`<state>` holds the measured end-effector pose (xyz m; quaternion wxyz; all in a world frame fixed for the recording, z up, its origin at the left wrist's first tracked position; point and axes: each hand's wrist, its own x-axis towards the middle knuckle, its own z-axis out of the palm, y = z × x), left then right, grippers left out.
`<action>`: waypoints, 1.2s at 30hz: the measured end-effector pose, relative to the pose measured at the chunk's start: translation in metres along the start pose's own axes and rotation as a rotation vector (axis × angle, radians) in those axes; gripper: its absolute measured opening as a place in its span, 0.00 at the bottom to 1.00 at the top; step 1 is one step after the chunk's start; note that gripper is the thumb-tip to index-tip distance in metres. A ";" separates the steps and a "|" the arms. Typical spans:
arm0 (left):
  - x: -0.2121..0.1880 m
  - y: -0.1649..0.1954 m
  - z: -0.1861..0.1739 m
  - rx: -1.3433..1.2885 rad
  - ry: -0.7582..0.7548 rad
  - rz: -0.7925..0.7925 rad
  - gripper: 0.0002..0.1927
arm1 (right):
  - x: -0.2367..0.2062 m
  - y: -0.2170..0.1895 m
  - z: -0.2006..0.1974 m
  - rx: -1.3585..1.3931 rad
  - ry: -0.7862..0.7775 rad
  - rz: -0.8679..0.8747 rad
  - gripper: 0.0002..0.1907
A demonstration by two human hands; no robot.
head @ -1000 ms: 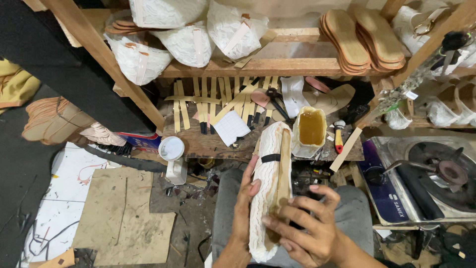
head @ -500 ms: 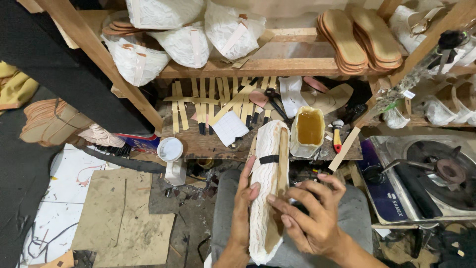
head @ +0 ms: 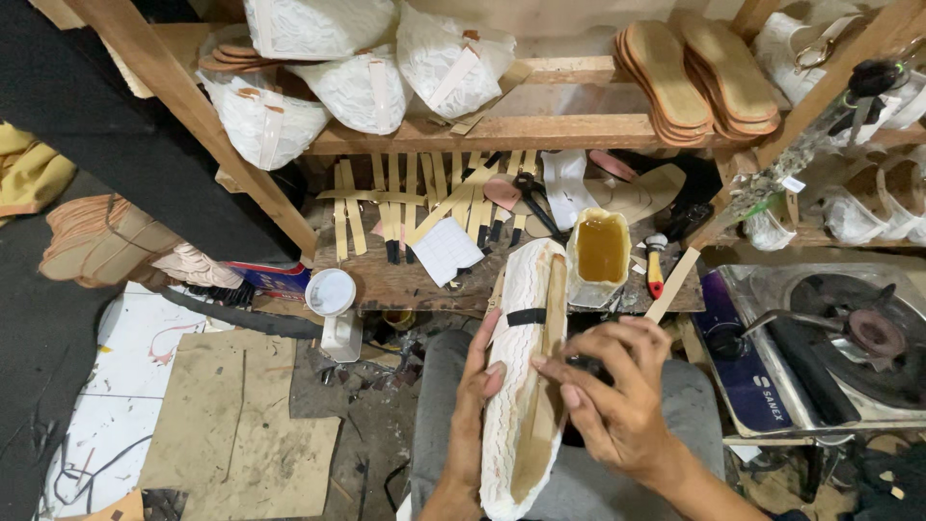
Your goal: The person holds a fabric shoe upper in one hand and presses a flat sole board into it, repeatedly dipping fingers into a container of yellow glue and smoothing the sole along the shoe's edge to bond it in place. They turn the shoe to work around its perimeter, pressing the sole and upper together by hand.
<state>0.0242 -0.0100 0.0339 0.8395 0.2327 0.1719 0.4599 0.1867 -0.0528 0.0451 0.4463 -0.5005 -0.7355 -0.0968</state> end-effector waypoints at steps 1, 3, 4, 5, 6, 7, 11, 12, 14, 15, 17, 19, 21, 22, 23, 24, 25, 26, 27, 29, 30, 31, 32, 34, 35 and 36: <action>0.000 0.000 -0.001 0.010 0.006 -0.007 0.41 | 0.001 0.001 0.000 -0.018 0.002 0.046 0.16; 0.000 0.000 -0.002 0.032 0.012 -0.014 0.40 | 0.001 0.003 -0.003 0.005 -0.009 -0.053 0.17; 0.001 0.000 -0.002 0.037 -0.001 -0.008 0.40 | 0.001 0.003 -0.003 0.017 -0.017 -0.100 0.17; 0.000 0.000 -0.002 0.039 -0.013 -0.006 0.40 | 0.001 0.004 -0.004 0.005 -0.023 -0.080 0.17; 0.000 0.000 -0.002 0.041 -0.025 -0.006 0.40 | 0.002 0.006 -0.005 -0.008 -0.029 -0.061 0.17; -0.001 0.001 -0.002 0.028 -0.037 -0.026 0.40 | 0.003 0.008 -0.005 -0.020 -0.033 -0.043 0.17; -0.007 0.003 -0.001 -0.006 -0.060 -0.086 0.39 | 0.008 0.015 -0.008 -0.056 -0.028 -0.042 0.17; -0.008 0.004 -0.001 -0.012 -0.059 -0.100 0.39 | 0.010 0.016 -0.008 -0.055 -0.027 -0.058 0.17; -0.009 0.006 -0.001 -0.012 -0.047 -0.126 0.40 | 0.012 0.017 -0.010 -0.088 -0.027 -0.057 0.17; -0.010 0.006 -0.002 -0.012 -0.041 -0.139 0.40 | 0.013 0.017 -0.011 -0.120 -0.027 -0.043 0.17; -0.009 0.005 -0.003 -0.032 -0.072 -0.137 0.39 | 0.015 0.016 -0.011 -0.137 -0.023 -0.068 0.17; -0.008 0.003 -0.006 -0.059 -0.091 -0.130 0.39 | 0.016 0.018 -0.011 -0.111 -0.022 -0.138 0.17; -0.009 0.000 -0.008 -0.097 -0.088 -0.126 0.40 | 0.018 0.028 -0.010 -0.135 -0.031 -0.040 0.15; -0.008 -0.002 -0.009 -0.119 -0.036 -0.148 0.40 | 0.020 0.037 -0.009 -0.146 -0.034 0.008 0.14; -0.007 -0.003 -0.011 -0.139 0.017 -0.170 0.40 | 0.022 0.047 -0.007 -0.042 -0.018 0.104 0.15; -0.006 -0.004 -0.012 -0.159 0.067 -0.190 0.39 | 0.025 0.063 -0.006 0.063 -0.002 0.196 0.16; -0.005 -0.004 -0.014 -0.190 0.054 -0.190 0.40 | 0.029 0.080 -0.005 0.167 0.016 0.286 0.18; -0.006 -0.003 -0.016 -0.224 0.044 -0.189 0.41 | 0.030 0.097 -0.002 0.061 -0.049 0.347 0.19; -0.007 -0.003 -0.018 -0.257 0.037 -0.188 0.42 | 0.032 0.114 0.004 -0.044 -0.114 0.407 0.20; -0.006 -0.003 -0.021 -0.280 0.052 -0.173 0.42 | 0.028 0.138 0.016 -0.202 -0.241 0.442 0.23; -0.005 -0.004 -0.022 -0.292 0.060 -0.167 0.42 | 0.024 0.147 0.021 -0.253 -0.306 0.418 0.24; -0.003 -0.005 -0.024 -0.280 0.056 -0.143 0.42 | 0.022 0.155 0.026 -0.306 -0.366 0.391 0.25; -0.001 -0.008 -0.025 -0.269 0.052 -0.119 0.41 | 0.020 0.161 0.030 -0.388 -0.366 0.320 0.27; 0.002 -0.013 -0.028 -0.247 0.071 -0.095 0.41 | 0.017 0.163 0.034 -0.539 -0.383 0.182 0.31; 0.003 -0.015 -0.030 -0.231 0.084 -0.091 0.40 | 0.017 0.163 0.034 -0.525 -0.412 0.215 0.28; 0.007 -0.016 -0.033 -0.211 0.092 -0.084 0.40 | 0.015 0.164 0.033 -0.512 -0.434 0.246 0.25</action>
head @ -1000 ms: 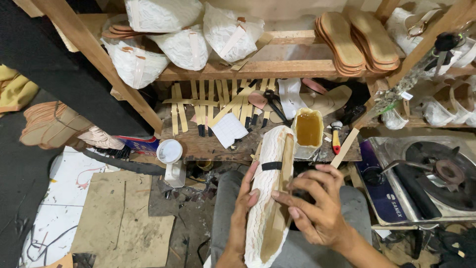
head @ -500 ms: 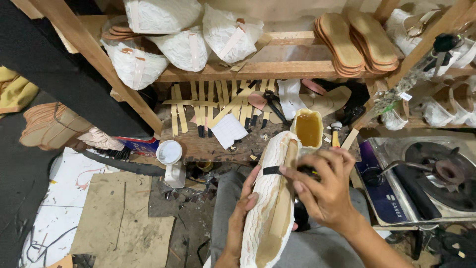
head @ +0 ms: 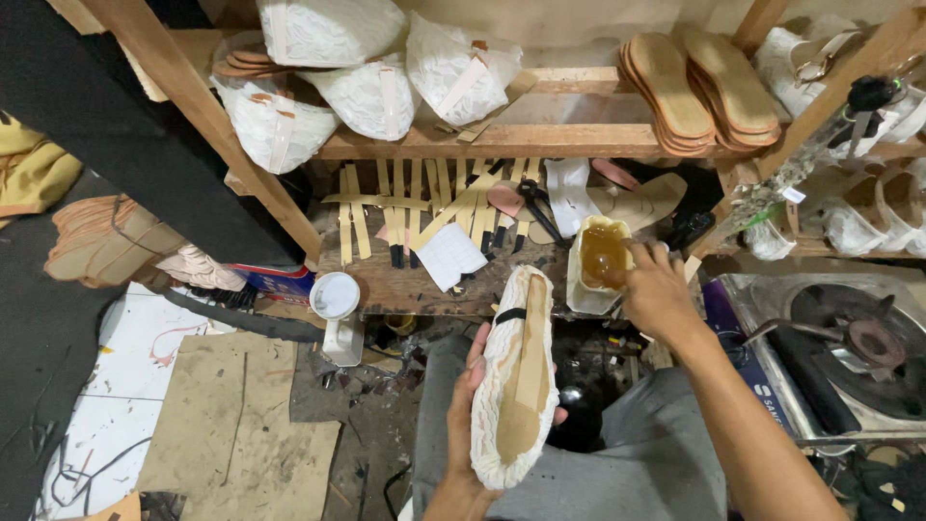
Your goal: The person holds a fabric shoe upper in one hand and presses a flat sole board into it, repeatedly dipping fingers into a container of yellow glue and smoothing the sole along the shoe's edge to bond it in place. They turn the shoe to work around its perimeter, pressing the sole and upper together by hand.
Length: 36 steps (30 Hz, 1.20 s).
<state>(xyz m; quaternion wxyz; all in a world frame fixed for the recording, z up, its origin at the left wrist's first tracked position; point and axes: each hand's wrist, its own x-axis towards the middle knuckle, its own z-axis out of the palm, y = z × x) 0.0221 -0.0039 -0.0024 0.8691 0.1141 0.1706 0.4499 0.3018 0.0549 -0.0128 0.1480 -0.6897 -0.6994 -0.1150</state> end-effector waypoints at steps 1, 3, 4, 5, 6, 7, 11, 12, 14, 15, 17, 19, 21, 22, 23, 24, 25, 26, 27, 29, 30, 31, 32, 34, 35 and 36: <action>0.004 0.001 -0.002 0.015 -0.004 0.012 0.40 | -0.001 0.002 0.000 0.015 -0.029 0.019 0.23; 0.008 0.000 -0.005 0.037 0.002 0.026 0.40 | -0.007 -0.002 -0.008 0.068 -0.052 0.089 0.20; 0.010 -0.002 -0.005 0.034 0.009 0.030 0.40 | -0.011 -0.006 -0.014 0.093 -0.065 0.127 0.19; 0.013 -0.003 -0.005 0.033 0.009 0.037 0.40 | -0.015 -0.013 -0.021 0.208 -0.059 0.130 0.16; 0.017 -0.004 -0.004 0.033 0.008 0.046 0.40 | -0.022 -0.022 -0.028 0.324 -0.051 0.131 0.14; 0.020 -0.005 -0.003 0.048 -0.022 0.066 0.40 | -0.028 -0.032 -0.036 0.440 -0.049 0.132 0.13; 0.027 -0.011 0.001 0.118 -0.057 0.125 0.39 | -0.071 -0.089 -0.065 0.867 0.153 -0.024 0.17; 0.029 -0.012 0.002 0.141 -0.056 0.139 0.39 | -0.076 -0.101 -0.070 0.878 0.168 -0.058 0.20; 0.030 -0.013 0.004 0.173 -0.023 0.145 0.39 | -0.087 -0.120 -0.077 0.904 0.190 -0.127 0.26; 0.030 -0.013 0.005 0.189 -0.005 0.149 0.39 | -0.091 -0.128 -0.080 0.940 0.179 -0.114 0.28; 0.030 -0.013 0.005 0.212 -0.001 0.150 0.38 | -0.095 -0.141 -0.082 1.011 0.162 -0.091 0.33; 0.029 -0.013 0.006 0.221 0.015 0.151 0.38 | -0.097 -0.149 -0.082 1.022 0.094 -0.059 0.34; 0.029 -0.012 0.005 0.216 0.043 0.148 0.37 | -0.099 -0.152 -0.082 0.868 0.129 -0.080 0.33; 0.029 -0.012 0.005 0.206 0.031 0.149 0.37 | -0.100 -0.151 -0.081 0.707 0.199 -0.120 0.32; 0.028 -0.011 0.004 0.196 0.020 0.152 0.36 | -0.100 -0.150 -0.081 0.546 0.266 -0.161 0.31; 0.028 -0.010 0.004 0.184 0.010 0.157 0.36 | -0.100 -0.147 -0.080 0.534 0.296 -0.173 0.29; 0.027 -0.009 0.003 0.184 0.007 0.157 0.36 | -0.099 -0.143 -0.080 0.523 0.323 -0.183 0.27; 0.026 -0.009 0.004 0.183 0.004 0.153 0.36 | -0.099 -0.141 -0.079 0.511 0.348 -0.189 0.26; 0.025 -0.008 0.004 0.181 0.000 0.146 0.36 | -0.097 -0.138 -0.079 0.496 0.342 -0.196 0.25; 0.024 -0.008 0.005 0.168 0.002 0.105 0.36 | -0.093 -0.135 -0.076 0.463 0.342 -0.217 0.25; 0.024 -0.007 0.006 0.162 0.004 0.090 0.35 | -0.094 -0.134 -0.076 0.461 0.373 -0.254 0.24; 0.024 -0.006 0.007 0.153 -0.008 0.090 0.35 | -0.093 -0.133 -0.076 0.460 0.400 -0.293 0.24; 0.023 -0.006 0.007 0.143 -0.016 0.087 0.35 | -0.093 -0.132 -0.076 0.462 0.423 -0.328 0.23; 0.022 -0.006 0.009 0.131 -0.018 0.079 0.36 | -0.092 -0.131 -0.075 0.444 0.409 -0.279 0.23; 0.021 -0.006 0.009 0.130 -0.018 0.079 0.36 | -0.090 -0.130 -0.075 0.430 0.408 -0.256 0.23; 0.021 -0.006 0.010 0.131 -0.021 0.082 0.36 | -0.090 -0.129 -0.075 0.440 0.410 -0.283 0.23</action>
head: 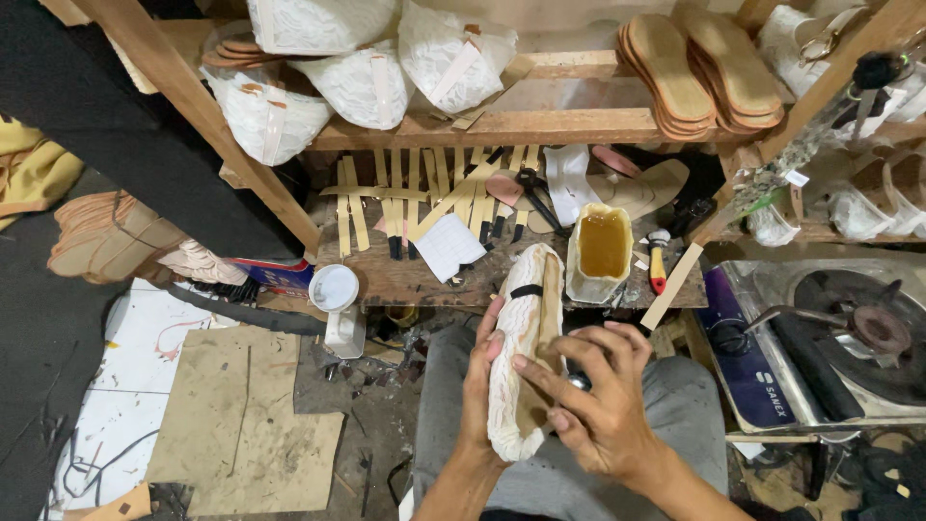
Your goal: The person holds a fabric shoe upper in one hand and presses a flat sole board into it, repeatedly dipping fingers into a container of yellow glue and smoothing the sole along the shoe's edge to bond it in place. They turn the shoe to work around its perimeter, pressing the sole and upper together by hand.
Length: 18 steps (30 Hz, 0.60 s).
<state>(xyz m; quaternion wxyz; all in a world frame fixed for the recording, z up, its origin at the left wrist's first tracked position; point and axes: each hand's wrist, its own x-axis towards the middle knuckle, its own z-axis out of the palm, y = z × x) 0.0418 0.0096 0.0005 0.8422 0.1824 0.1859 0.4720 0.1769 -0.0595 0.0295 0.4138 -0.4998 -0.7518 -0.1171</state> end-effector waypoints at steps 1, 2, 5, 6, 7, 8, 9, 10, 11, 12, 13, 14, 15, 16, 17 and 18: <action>0.000 0.000 0.000 0.006 0.009 -0.017 0.36 | 0.000 0.001 0.000 0.018 -0.004 -0.024 0.23; 0.000 0.000 0.001 0.010 0.022 -0.033 0.36 | 0.000 0.003 -0.001 0.038 -0.011 -0.048 0.23; 0.000 0.000 0.001 0.015 0.014 -0.036 0.36 | 0.000 0.006 -0.002 0.034 0.029 -0.086 0.23; 0.000 -0.001 0.001 0.016 0.003 -0.032 0.36 | 0.000 0.007 -0.001 0.029 0.009 -0.057 0.23; -0.001 -0.001 0.001 0.003 0.001 -0.030 0.36 | -0.001 0.008 0.000 0.023 -0.008 -0.028 0.24; 0.000 -0.002 0.002 -0.011 -0.002 -0.027 0.36 | -0.002 0.007 0.000 0.018 -0.025 0.000 0.24; -0.001 -0.002 0.002 -0.024 -0.003 -0.022 0.36 | -0.003 0.008 0.001 0.035 -0.011 -0.032 0.24; 0.000 -0.002 0.002 -0.014 0.006 -0.031 0.36 | -0.004 0.007 0.000 0.053 0.003 -0.068 0.23; 0.001 -0.002 0.002 -0.004 0.017 -0.041 0.36 | -0.005 0.006 0.000 0.074 0.015 -0.102 0.23; 0.000 -0.002 0.001 0.005 0.031 -0.057 0.36 | -0.006 0.006 0.000 0.071 0.032 -0.110 0.23; 0.000 -0.002 0.001 0.008 0.011 -0.046 0.36 | -0.006 0.006 0.000 0.065 0.050 -0.118 0.22; 0.000 -0.003 0.001 0.012 -0.013 -0.035 0.36 | -0.006 0.007 0.000 0.058 0.071 -0.127 0.22; -0.001 -0.003 0.001 0.016 -0.034 -0.026 0.36 | -0.006 0.007 0.000 0.038 0.044 -0.093 0.23; -0.001 -0.004 0.001 0.000 -0.022 -0.036 0.37 | -0.005 0.008 0.000 0.019 0.017 -0.060 0.24; -0.002 -0.005 0.001 -0.015 -0.013 -0.042 0.37 | -0.005 0.008 0.000 0.000 -0.007 -0.031 0.24; -0.001 -0.005 0.001 -0.029 -0.004 -0.046 0.37 | -0.005 0.008 0.000 0.025 0.014 -0.063 0.24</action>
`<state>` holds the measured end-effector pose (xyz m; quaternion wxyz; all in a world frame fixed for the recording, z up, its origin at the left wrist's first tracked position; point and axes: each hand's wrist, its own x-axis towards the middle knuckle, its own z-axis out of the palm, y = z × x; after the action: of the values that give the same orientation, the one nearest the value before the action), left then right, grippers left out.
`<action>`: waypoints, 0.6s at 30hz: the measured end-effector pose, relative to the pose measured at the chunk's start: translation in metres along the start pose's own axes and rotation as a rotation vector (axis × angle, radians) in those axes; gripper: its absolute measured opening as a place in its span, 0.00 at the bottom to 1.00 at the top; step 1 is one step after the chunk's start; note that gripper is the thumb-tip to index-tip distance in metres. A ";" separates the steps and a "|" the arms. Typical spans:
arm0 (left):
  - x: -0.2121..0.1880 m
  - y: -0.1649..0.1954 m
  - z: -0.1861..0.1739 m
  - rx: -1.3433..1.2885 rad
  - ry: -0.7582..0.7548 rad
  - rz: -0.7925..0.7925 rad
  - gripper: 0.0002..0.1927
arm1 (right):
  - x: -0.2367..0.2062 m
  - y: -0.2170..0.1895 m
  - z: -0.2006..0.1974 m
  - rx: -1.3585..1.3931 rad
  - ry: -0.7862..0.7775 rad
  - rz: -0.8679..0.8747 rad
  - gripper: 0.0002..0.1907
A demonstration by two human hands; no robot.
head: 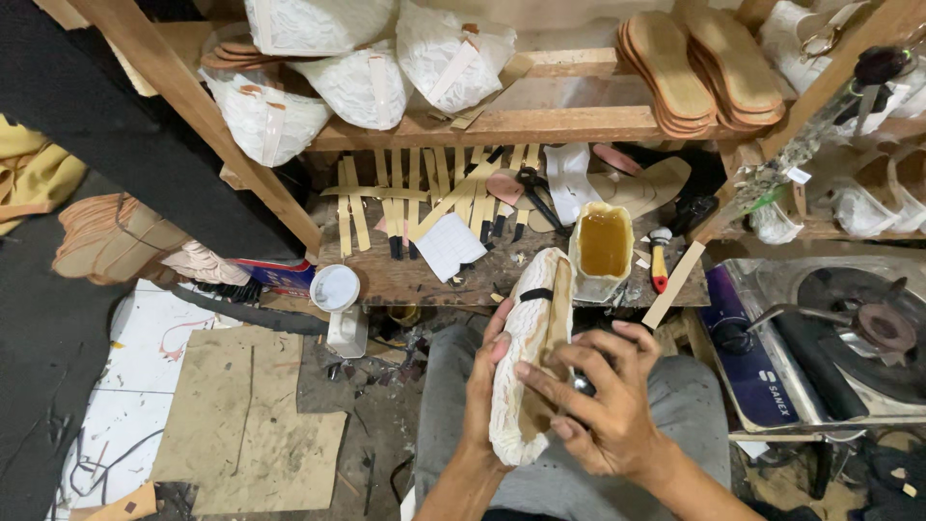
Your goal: The person holds a fabric shoe upper in one hand and presses a flat sole board into it, repeatedly dipping fingers into a container of yellow glue and smoothing the sole along the shoe's edge to bond it in place. They turn the shoe to work around its perimeter, pressing the sole and upper together by hand.
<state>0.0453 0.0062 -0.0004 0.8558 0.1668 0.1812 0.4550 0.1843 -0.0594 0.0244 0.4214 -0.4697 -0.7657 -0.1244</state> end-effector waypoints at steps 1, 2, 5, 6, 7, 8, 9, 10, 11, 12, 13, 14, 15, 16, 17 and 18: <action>0.000 0.000 0.000 0.007 0.006 -0.004 0.37 | 0.000 -0.001 0.000 0.028 0.019 -0.031 0.24; 0.000 0.001 0.000 0.014 0.013 -0.008 0.37 | 0.000 -0.001 -0.001 0.056 0.036 -0.062 0.24; 0.000 0.002 -0.001 0.016 0.019 -0.022 0.37 | -0.003 -0.005 -0.004 0.068 0.035 -0.159 0.21; 0.001 0.002 -0.001 0.016 0.016 -0.024 0.37 | -0.003 -0.005 -0.004 0.044 0.020 -0.118 0.22; 0.001 0.002 -0.001 0.001 0.021 -0.033 0.36 | -0.003 -0.005 -0.004 0.021 0.004 -0.077 0.22; 0.001 0.002 -0.001 -0.014 0.027 -0.040 0.36 | -0.004 -0.005 -0.004 -0.001 -0.013 -0.036 0.23; 0.001 0.002 -0.001 -0.028 0.031 -0.045 0.36 | -0.004 -0.006 -0.003 0.027 0.001 -0.066 0.23; 0.002 0.002 -0.002 -0.010 0.047 -0.044 0.36 | -0.004 -0.006 -0.003 0.055 0.014 -0.097 0.23; 0.002 0.002 -0.002 0.006 0.064 -0.043 0.36 | -0.004 -0.006 -0.003 0.084 0.026 -0.127 0.23; 0.002 0.002 -0.002 0.023 0.081 -0.044 0.36 | -0.004 -0.006 -0.003 0.080 0.024 -0.146 0.22; 0.003 0.002 -0.002 0.029 0.061 -0.038 0.36 | -0.004 -0.006 -0.004 0.075 0.023 -0.164 0.22; 0.002 0.002 -0.002 0.035 0.042 -0.034 0.36 | -0.005 -0.006 -0.005 0.070 0.021 -0.180 0.21; 0.002 0.002 -0.002 0.042 0.022 -0.029 0.36 | -0.005 -0.006 -0.005 0.055 0.013 -0.161 0.21; 0.002 0.002 -0.002 0.042 0.033 -0.036 0.36 | -0.005 -0.006 -0.006 0.039 0.006 -0.143 0.21; 0.002 0.002 -0.002 0.043 0.041 -0.041 0.36 | -0.005 -0.007 -0.006 0.023 0.001 -0.128 0.22; 0.002 0.002 -0.002 0.044 0.051 -0.043 0.36 | -0.005 -0.007 -0.007 0.036 0.007 -0.156 0.21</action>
<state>0.0438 0.0093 -0.0016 0.8566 0.1698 0.2163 0.4365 0.1829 -0.0701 0.0262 0.4214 -0.4004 -0.8007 -0.1446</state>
